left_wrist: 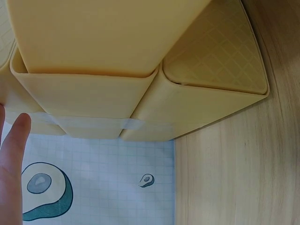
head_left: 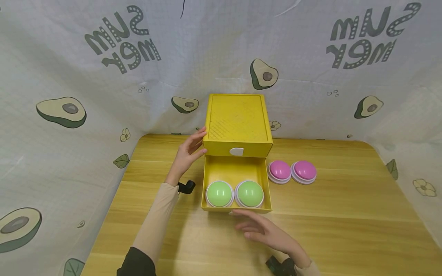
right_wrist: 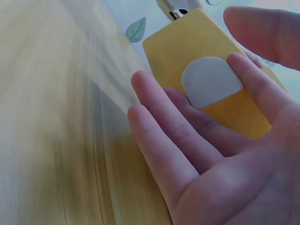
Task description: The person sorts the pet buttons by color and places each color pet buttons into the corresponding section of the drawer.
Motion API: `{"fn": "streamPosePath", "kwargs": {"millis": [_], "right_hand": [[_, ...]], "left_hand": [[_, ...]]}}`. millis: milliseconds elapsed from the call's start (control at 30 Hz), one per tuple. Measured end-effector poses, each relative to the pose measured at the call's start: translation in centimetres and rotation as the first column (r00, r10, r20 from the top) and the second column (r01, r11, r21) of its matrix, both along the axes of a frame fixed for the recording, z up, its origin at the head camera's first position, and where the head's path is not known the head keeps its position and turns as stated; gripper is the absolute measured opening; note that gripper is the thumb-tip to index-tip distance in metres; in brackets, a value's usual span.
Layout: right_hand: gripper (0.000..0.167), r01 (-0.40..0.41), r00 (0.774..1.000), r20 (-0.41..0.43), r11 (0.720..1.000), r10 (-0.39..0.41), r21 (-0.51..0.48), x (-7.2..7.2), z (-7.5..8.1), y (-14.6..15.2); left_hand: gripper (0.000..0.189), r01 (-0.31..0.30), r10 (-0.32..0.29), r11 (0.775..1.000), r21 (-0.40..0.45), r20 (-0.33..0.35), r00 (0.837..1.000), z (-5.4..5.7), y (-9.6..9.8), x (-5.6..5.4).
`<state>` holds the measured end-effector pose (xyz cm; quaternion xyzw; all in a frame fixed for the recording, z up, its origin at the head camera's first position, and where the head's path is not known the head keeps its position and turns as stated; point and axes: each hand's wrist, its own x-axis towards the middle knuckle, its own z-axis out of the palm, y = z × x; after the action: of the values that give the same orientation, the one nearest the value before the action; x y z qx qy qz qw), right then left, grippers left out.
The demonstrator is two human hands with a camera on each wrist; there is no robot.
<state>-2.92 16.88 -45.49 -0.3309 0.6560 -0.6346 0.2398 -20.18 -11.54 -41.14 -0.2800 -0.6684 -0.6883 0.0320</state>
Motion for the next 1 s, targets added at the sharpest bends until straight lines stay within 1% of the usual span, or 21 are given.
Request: {"fn": "streamPosePath", "kwargs": {"millis": [133, 167, 333, 533, 700, 867, 1000], "right_hand": [[0.053, 0.031, 0.999, -0.02, 0.999, -0.031, -0.007, 0.0, 0.2, -0.2], [0.052, 0.039, 0.999, -0.029, 0.999, -0.039, -0.009, 0.0, 0.3, -0.2], [0.052, 0.077, 0.997, -0.031, 0.997, -0.077, -0.01, -0.1, 0.9, -0.3], [0.053, 0.114, 0.993, 0.001, 0.993, -0.114, -0.012, -0.6, 1.2, -0.3], [0.053, 0.15, 0.989, 0.005, 0.989, -0.15, -0.012, -1.5, 1.0, -0.5], [0.053, 0.163, 0.987, 0.005, 0.986, -0.163, -0.017, -2.6, 1.0, -0.8], [0.052, 0.167, 0.986, 0.008, 0.985, -0.166, -0.046, -3.5, 1.2, -1.0]], "left_hand": [[0.048, 0.001, -0.001, 1.0, -0.003, 0.013, 1.0, 1.4, 0.1, 0.8], [0.049, 0.001, -0.001, 1.0, -0.004, 0.013, 1.0, 1.4, 0.2, 0.8], [0.049, 0.0, 0.0, 1.0, -0.008, 0.01, 1.0, 1.5, 0.2, 0.8], [0.049, -0.001, 0.002, 1.0, -0.016, 0.01, 1.0, 1.4, 0.1, 0.8], [0.049, 0.001, -0.001, 1.0, -0.016, 0.007, 1.0, 1.4, 0.1, 0.8], [0.049, 0.003, -0.003, 1.0, -0.015, 0.003, 1.0, 1.4, 0.1, 0.7], [0.049, 0.002, -0.002, 1.0, -0.019, -0.003, 1.0, 1.3, 0.1, 0.7]]}}
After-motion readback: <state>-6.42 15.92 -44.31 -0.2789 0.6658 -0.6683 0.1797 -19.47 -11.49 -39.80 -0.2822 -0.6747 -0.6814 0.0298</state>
